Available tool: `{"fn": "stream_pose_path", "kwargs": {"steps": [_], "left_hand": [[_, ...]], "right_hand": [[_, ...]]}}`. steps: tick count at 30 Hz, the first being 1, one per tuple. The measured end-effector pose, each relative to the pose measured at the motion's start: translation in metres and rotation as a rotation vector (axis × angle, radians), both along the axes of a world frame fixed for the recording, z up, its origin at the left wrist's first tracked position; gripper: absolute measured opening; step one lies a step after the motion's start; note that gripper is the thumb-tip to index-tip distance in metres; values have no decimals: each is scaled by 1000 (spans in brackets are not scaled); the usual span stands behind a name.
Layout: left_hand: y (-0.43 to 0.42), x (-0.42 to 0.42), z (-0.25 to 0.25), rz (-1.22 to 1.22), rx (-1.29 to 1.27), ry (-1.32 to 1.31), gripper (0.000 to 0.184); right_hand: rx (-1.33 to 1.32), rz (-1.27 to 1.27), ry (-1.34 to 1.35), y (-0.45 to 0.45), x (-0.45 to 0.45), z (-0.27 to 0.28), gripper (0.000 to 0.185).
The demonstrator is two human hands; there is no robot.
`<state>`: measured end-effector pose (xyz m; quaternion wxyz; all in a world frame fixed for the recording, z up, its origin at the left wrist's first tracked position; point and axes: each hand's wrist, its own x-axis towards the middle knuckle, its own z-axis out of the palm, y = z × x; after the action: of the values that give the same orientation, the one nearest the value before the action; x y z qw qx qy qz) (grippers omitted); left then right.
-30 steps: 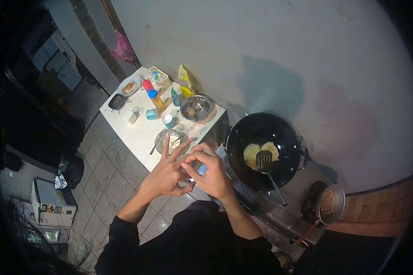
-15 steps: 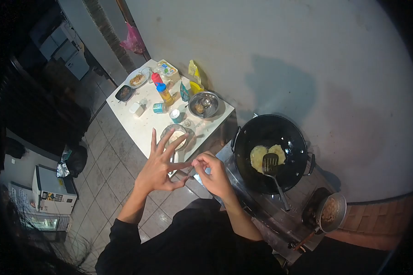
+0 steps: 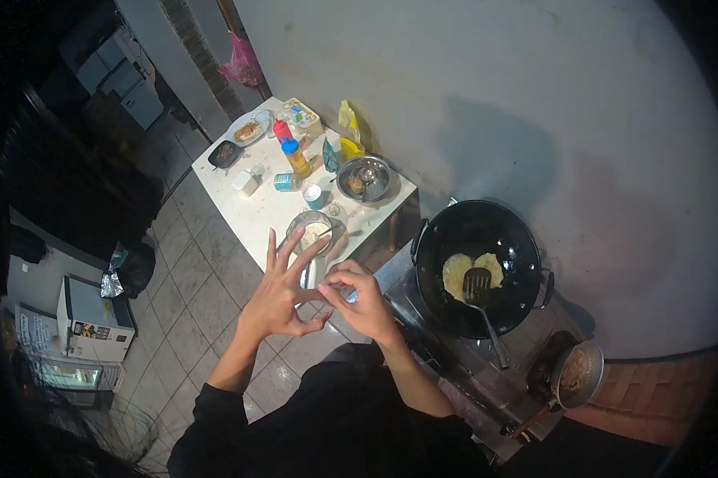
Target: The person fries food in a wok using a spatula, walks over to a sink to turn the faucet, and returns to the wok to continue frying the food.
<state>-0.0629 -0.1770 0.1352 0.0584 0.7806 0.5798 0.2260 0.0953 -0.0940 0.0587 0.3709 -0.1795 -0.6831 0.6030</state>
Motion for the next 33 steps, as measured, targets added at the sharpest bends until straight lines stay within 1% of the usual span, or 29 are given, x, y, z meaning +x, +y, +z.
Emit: {"fn": "stream_pose_path", "kwargs": {"steps": [2, 4, 5, 7, 8, 10, 12, 14, 15, 16, 17, 18, 19, 20, 21, 22, 23, 24, 25, 26, 27, 28, 29, 30, 31, 32, 33], "left_hand": [[0, 0, -1, -4, -26, 6, 28], [-1, 1, -3, 4, -18, -8, 29], [-1, 1, -4, 15, -11, -24, 31], [-2, 0, -5, 12, -17, -32, 32], [-2, -1, -5, 12, -23, -39, 33], [-3, -2, -2, 15, -13, -27, 35], [-3, -9, -2, 19, -3, -14, 37], [-4, -21, -6, 10, -67, -196, 41], [-5, -21, 3, 56, -14, -196, 41], [-5, -25, 2, 52, -15, -195, 41], [-4, -29, 0, 139, -1, -245, 39], [-4, -31, -1, 228, 12, -297, 37], [-3, -32, 0, 213, 92, -293, 34], [-1, -32, -1, 207, 89, -295, 34], [2, -32, -2, 208, 113, -333, 35], [5, -31, -3, 204, 136, -370, 35], [8, -28, -4, 206, 170, -377, 36], [11, -29, -6, 191, 166, -375, 36], [14, -29, -9, 201, 200, -382, 36], [16, -30, -14, 213, 234, -394, 36], [18, -30, -19, 244, 203, -461, 37], [22, -25, -16, 283, 184, -464, 33], [24, -22, -18, 280, 145, -475, 25], [27, -19, -19, 276, 108, -485, 17], [31, -15, -20, 250, 104, -487, 17], [35, -10, -21, 231, 87, -505, 11], [40, -5, -21, 213, 70, -523, 9]], "right_hand": [[-10, 6, 23, 0, 0, -2, 3], [-132, -2, 93, -2, 0, -2, 1], [-131, -4, 94, -2, 0, -2, 1], [-260, -11, 202, -3, 1, -2, 5], [-259, -14, 202, -3, 2, -1, 5], [-259, -107, 179, -4, 4, 2, 9], [-276, -135, 150, -7, 10, 10, 8], [-295, -165, 121, -7, 16, 11, 8], [-300, -116, 112, -6, 18, 10, 9], [-304, -66, 104, -5, 21, 9, 11], [-304, -70, 106, -3, 24, 2, 11], [-462, 70, 150, 1, 26, -14, 10], [-619, 211, 194, 2, 26, -32, 10], [-621, 205, 194, -1, 22, -57, 10], [-164, 209, -243, -9, 17, -88, 13], [301, 197, -669, -19, 18, -108, 22], [593, 256, -822, -33, 26, -119, 28], [886, 314, -970, -41, 29, -112, 34], [501, 339, -817, -42, 26, -107, 22], [496, 329, -824, -40, 25, -102, 22], [433, 239, -633, -37, 24, -86, 15], [369, 140, -440, -33, 23, -74, 12], [301, 126, -374, -27, 24, -67, 16], [297, 98, -377, -23, 27, -58, 16], [269, 101, -376, -20, 32, -47, 15], [242, 107, -375, -19, 38, -36, 15], [228, 89, -394, -20, 47, -24, 12]]}}
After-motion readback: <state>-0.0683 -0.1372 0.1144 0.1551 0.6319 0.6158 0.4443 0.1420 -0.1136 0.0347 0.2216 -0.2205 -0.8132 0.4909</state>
